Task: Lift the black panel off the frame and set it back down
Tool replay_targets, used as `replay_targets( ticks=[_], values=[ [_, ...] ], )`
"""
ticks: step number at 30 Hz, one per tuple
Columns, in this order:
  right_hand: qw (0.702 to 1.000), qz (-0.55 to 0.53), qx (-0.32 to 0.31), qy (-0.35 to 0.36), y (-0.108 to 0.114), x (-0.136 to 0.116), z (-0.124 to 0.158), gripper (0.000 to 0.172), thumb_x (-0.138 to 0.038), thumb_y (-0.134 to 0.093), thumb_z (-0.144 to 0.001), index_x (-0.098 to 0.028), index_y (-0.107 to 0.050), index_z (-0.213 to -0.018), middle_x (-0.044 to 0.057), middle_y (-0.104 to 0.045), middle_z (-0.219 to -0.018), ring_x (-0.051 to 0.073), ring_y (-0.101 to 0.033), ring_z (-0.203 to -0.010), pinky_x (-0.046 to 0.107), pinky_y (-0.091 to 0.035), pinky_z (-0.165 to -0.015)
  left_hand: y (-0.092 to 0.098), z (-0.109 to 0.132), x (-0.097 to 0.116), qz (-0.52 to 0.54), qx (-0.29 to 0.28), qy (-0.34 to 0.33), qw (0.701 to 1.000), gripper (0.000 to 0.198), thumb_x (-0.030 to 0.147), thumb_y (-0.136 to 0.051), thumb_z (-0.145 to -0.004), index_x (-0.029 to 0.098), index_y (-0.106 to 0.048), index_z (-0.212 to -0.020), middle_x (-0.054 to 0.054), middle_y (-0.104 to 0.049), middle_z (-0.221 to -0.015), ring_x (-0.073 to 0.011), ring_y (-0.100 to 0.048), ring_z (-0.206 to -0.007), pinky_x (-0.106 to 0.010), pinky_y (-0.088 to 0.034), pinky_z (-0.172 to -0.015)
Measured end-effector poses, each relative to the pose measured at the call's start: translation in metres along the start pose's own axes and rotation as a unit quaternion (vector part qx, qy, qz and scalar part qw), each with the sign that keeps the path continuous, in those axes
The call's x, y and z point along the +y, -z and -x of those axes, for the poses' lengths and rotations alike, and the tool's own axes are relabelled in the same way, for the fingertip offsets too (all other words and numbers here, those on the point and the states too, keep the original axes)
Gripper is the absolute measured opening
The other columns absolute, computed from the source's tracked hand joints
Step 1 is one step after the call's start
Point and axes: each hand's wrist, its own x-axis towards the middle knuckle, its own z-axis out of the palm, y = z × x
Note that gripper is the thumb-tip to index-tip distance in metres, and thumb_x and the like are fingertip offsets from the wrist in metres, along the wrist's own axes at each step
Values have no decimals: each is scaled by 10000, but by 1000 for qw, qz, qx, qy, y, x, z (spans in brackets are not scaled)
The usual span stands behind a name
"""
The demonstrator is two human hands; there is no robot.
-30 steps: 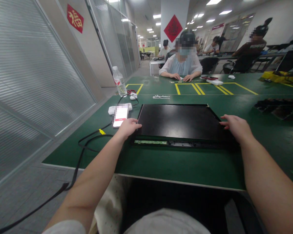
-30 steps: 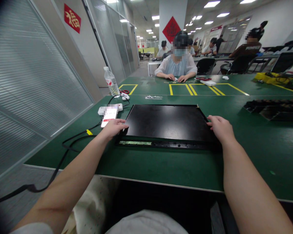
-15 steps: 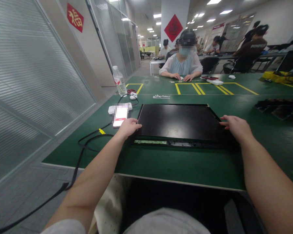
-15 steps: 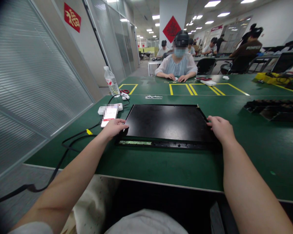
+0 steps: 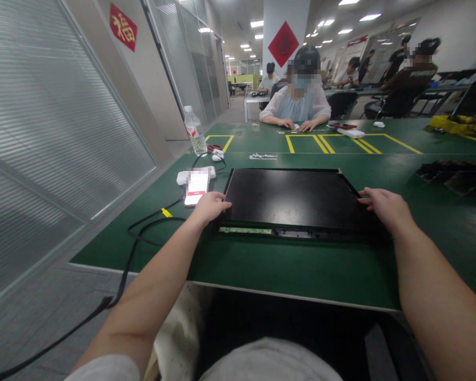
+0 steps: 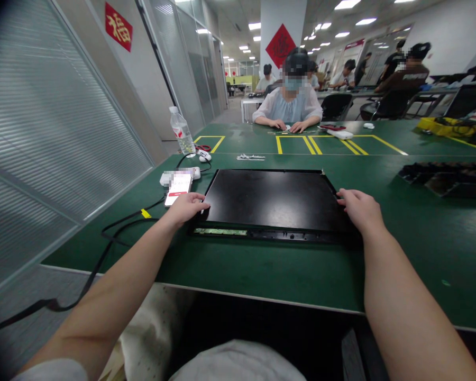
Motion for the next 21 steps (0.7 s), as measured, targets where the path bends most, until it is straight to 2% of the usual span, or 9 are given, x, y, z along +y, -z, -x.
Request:
replay_targets(
  ticks=[21],
  values=[
    [1000,0,2,6,-1,1,-1,331,-466,-596,-792,-202,-773,-885,105,-786,-907,228,-663,-762,374,-541,-792,3,2,2,-90,-2,-14,996,239,301,-813,-713,162,-762,-901,39,-555,-579,-178,-554,-593,-285,-357,-579]
  ],
)
